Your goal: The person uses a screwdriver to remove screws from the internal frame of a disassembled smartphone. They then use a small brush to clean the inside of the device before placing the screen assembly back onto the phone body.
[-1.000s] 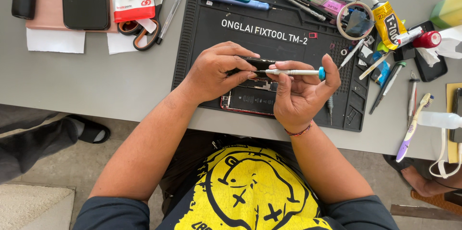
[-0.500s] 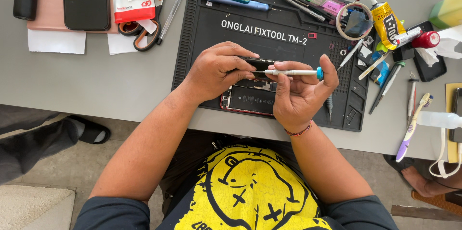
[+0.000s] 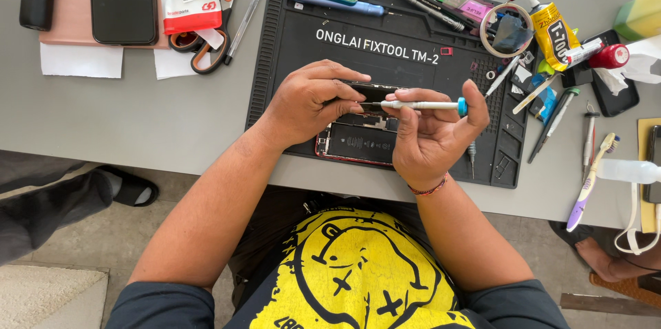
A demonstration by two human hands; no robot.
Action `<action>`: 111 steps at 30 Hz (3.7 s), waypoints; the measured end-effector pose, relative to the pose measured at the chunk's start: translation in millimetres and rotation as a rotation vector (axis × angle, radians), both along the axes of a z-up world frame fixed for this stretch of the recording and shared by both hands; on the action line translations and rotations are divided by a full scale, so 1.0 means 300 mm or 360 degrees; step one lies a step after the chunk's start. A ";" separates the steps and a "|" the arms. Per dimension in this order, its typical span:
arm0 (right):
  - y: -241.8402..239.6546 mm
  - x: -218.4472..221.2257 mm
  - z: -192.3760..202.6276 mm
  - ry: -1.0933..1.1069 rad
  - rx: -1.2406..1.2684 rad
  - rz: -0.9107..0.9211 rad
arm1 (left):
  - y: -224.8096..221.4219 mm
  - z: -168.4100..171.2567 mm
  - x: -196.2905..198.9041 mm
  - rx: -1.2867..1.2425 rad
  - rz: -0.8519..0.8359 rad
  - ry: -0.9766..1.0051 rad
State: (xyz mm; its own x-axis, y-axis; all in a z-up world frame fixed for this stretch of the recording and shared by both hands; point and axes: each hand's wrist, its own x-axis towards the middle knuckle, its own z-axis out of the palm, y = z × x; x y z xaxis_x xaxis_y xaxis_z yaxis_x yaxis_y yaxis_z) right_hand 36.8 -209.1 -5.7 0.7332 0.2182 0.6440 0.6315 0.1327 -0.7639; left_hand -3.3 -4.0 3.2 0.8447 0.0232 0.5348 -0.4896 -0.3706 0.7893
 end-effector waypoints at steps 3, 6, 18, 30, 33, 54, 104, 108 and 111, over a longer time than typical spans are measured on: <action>-0.017 0.003 0.007 -0.0028 0.0069 -0.0049 | 0.011 0.009 -0.004 -0.0058 -0.0052 0.0013; -0.035 0.009 -0.006 -0.0052 0.0168 -0.0045 | 0.010 0.007 -0.012 -0.0227 -0.0094 0.0111; 0.003 -0.015 -0.071 -0.0273 -0.0085 0.0116 | 0.064 -0.039 0.059 -0.0709 -0.0443 0.0319; 0.042 -0.017 -0.058 -0.0232 -0.0418 0.0150 | 0.075 0.021 0.018 -0.0663 -0.0467 0.0265; 0.044 -0.012 -0.054 -0.0225 -0.0446 0.0175 | 0.074 0.002 0.025 -0.0671 -0.0457 0.0236; 0.046 -0.008 -0.075 -0.0217 -0.0451 0.0293 | 0.067 -0.055 0.063 -0.0665 -0.0417 0.0071; 0.121 0.030 0.103 -0.0667 -0.0807 0.0217 | 0.082 -0.019 0.037 -0.0329 -0.0313 0.0111; 0.119 0.023 0.103 -0.0766 -0.0807 0.0027 | 0.079 -0.022 0.036 -0.0319 -0.0317 0.0078; 0.145 0.009 0.143 -0.0804 -0.0776 0.0205 | 0.079 -0.019 0.034 -0.0339 -0.0305 0.0155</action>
